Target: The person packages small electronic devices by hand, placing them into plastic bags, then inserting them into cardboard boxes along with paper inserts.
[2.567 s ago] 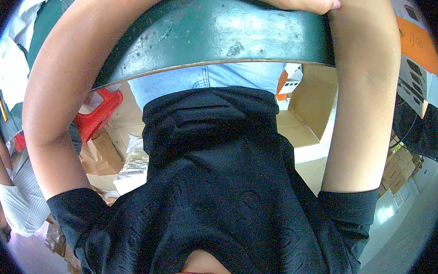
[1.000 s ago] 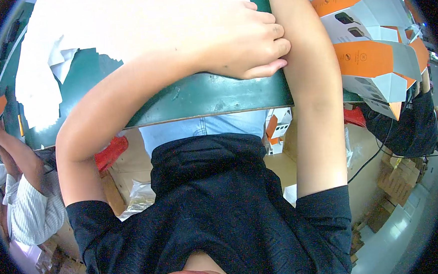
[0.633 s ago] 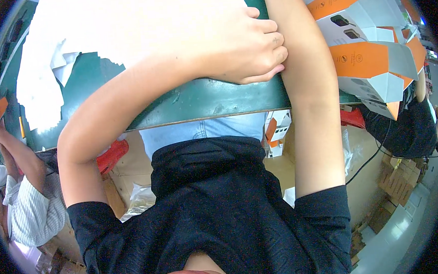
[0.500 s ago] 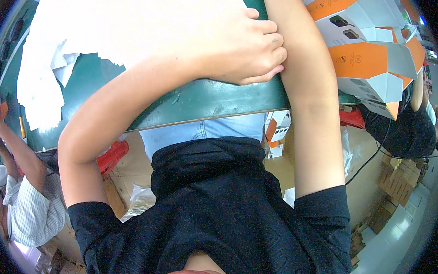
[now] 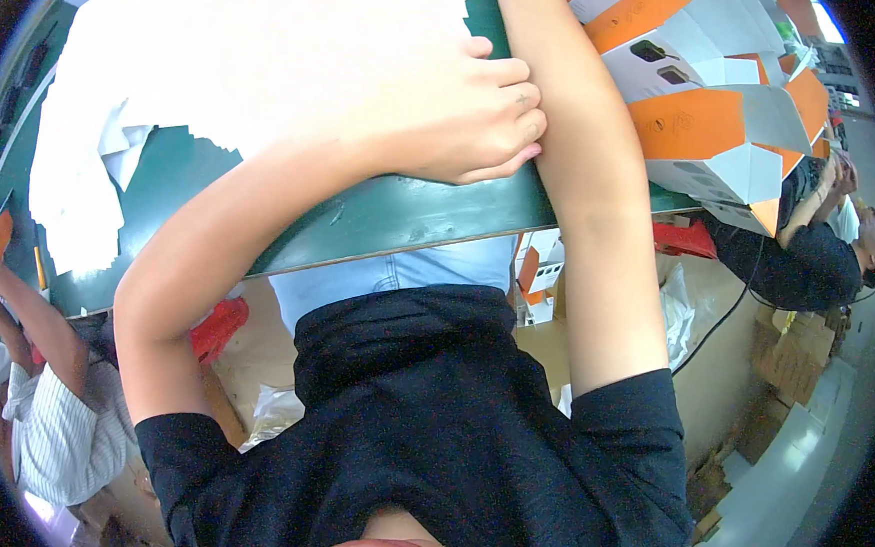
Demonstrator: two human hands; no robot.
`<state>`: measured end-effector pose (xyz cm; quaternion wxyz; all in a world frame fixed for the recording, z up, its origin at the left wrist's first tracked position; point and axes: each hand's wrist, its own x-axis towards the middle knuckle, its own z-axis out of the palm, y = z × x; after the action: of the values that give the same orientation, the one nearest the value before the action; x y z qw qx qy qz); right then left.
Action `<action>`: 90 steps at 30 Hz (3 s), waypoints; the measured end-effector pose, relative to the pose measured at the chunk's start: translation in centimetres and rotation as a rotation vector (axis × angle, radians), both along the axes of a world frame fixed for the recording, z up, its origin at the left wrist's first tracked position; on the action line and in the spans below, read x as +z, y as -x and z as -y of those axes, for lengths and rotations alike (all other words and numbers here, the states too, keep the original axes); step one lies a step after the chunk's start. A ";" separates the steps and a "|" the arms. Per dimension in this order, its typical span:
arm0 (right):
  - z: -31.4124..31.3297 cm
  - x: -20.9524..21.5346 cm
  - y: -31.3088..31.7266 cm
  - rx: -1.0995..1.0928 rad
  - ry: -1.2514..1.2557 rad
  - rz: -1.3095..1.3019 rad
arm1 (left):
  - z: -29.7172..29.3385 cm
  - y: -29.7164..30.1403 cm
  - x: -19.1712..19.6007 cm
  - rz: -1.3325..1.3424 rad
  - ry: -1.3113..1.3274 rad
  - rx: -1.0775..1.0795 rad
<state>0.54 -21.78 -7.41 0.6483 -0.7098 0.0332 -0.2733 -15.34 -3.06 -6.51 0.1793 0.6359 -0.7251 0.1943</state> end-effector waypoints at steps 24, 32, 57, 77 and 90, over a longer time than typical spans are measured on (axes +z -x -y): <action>-1.8 -0.3 1.0 -0.012 -0.070 -0.013 | -2.3 -3.4 4.7 -0.200 0.138 0.525; -1.7 0.4 1.2 -0.046 -0.024 -0.003 | -6.2 -12.1 9.2 -0.638 -0.236 1.047; -4.6 3.3 2.3 -0.036 -0.260 -0.132 | -9.1 -15.9 6.3 -0.809 -0.426 0.846; -7.2 10.4 6.0 0.426 0.268 -0.367 | -11.5 -16.2 12.6 -1.023 -0.176 0.967; -9.5 16.1 5.5 0.418 0.448 -0.155 | -11.7 -14.3 15.2 -1.185 0.036 0.873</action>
<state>-4.98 -12.26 8.72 0.5137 -0.8451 -0.1251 -0.0795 -1.07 8.64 8.70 0.4578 0.8620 -0.1841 -0.1164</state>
